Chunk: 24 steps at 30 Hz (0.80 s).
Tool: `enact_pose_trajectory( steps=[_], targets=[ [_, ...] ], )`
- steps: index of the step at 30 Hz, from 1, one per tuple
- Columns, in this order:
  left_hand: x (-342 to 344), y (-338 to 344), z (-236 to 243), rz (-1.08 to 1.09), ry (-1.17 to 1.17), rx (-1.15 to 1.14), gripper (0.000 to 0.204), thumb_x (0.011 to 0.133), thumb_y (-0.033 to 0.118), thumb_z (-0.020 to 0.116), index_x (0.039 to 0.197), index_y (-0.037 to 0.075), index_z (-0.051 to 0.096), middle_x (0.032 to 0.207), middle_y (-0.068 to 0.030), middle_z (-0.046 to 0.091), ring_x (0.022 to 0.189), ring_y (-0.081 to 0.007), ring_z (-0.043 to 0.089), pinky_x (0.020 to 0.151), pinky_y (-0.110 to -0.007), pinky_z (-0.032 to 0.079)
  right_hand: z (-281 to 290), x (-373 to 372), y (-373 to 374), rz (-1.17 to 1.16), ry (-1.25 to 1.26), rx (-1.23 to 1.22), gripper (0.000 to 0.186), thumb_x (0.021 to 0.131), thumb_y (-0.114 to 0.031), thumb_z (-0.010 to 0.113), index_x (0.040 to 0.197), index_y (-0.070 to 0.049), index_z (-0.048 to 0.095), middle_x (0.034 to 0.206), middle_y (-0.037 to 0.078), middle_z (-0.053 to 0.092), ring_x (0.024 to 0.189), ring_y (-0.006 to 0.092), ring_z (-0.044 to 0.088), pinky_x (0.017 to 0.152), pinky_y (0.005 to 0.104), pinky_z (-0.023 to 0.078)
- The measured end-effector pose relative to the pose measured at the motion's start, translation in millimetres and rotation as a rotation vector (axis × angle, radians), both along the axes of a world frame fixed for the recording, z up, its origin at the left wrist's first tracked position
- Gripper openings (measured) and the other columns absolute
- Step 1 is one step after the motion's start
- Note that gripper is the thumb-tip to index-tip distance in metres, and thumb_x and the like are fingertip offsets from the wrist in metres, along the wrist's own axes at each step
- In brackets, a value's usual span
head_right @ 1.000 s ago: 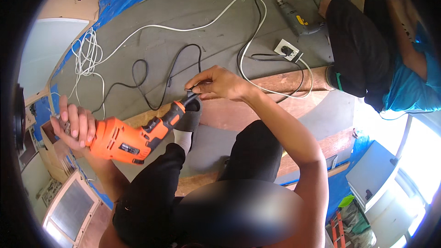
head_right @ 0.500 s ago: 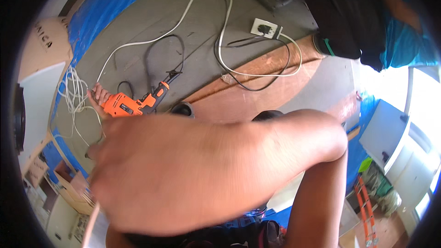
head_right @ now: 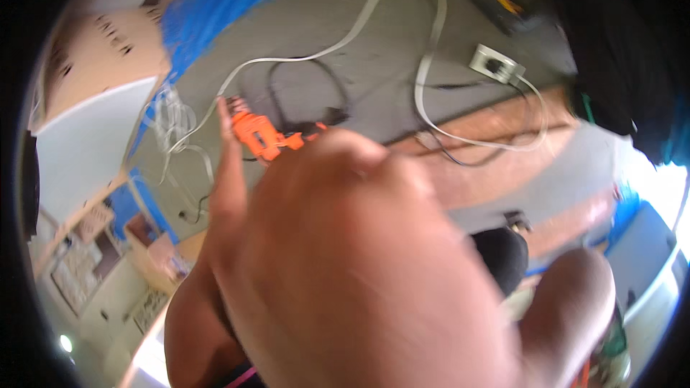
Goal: The person sits on the floor and uses a chuck key to adjust the drill bit in a power drill, then stands and uses the drill to make holes in wooden cabinetry.
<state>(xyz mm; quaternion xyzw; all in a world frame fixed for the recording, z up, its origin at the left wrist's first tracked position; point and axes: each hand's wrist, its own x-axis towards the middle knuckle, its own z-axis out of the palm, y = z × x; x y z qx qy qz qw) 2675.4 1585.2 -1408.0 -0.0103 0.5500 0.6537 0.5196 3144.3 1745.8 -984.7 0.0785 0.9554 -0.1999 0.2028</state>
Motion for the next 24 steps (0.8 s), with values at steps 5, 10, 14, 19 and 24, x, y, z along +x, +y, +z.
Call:
enact_pose_trajectory(
  steps=[5,10,14,19,24],
  targets=[
    [-33,-16,23,-0.154,0.173,-0.164,0.055,0.1,0.065,0.05,0.094,0.01,0.057,0.08,0.0001,0.055,0.073,-0.0151,0.056,0.07,-0.033,0.053,-18,-33,-3,0.071,-0.158,0.045,0.048,0.055,-0.02,0.079,0.096,-0.001,0.061,0.089,0.008,0.063,0.087,0.0214,0.064,0.07,0.0322,0.052],
    [-38,-17,44,-0.212,0.224,-0.167,0.076,0.098,0.075,0.034,0.106,0.004,0.06,0.092,-0.0062,0.064,0.083,-0.0195,0.064,0.079,-0.037,0.057,-87,14,-12,-0.096,0.032,-0.387,0.044,0.08,-0.007,0.062,0.123,-0.001,0.056,0.097,0.013,0.065,0.097,0.0313,0.063,0.081,0.0428,0.051],
    [-24,-22,66,-0.192,0.196,-0.148,0.096,0.091,0.083,0.024,0.129,0.002,0.057,0.113,-0.0119,0.066,0.104,-0.0246,0.065,0.096,-0.039,0.054,-117,27,-18,-0.249,-0.182,-0.293,0.039,0.088,-0.013,0.069,0.124,-0.001,0.058,0.098,0.015,0.068,0.101,0.0339,0.064,0.085,0.0455,0.052],
    [2,-66,78,0.001,0.693,-0.514,0.076,0.101,0.065,0.048,0.141,0.0,0.049,0.123,-0.0143,0.065,0.121,-0.0235,0.06,0.102,-0.039,0.051,-141,38,-25,-0.315,-0.162,-0.252,0.039,0.09,-0.017,0.072,0.121,0.001,0.059,0.101,0.018,0.069,0.102,0.0364,0.065,0.086,0.0471,0.052],
    [41,-149,84,-0.433,0.771,-0.738,0.077,0.099,0.059,0.059,0.147,0.0,0.045,0.133,-0.0144,0.062,0.123,-0.0229,0.058,0.1,-0.034,0.046,-167,29,-29,-0.316,-0.148,-0.353,0.037,0.09,-0.017,0.072,0.12,0.001,0.058,0.099,0.019,0.068,0.101,0.0373,0.066,0.087,0.0479,0.052]
  ],
)
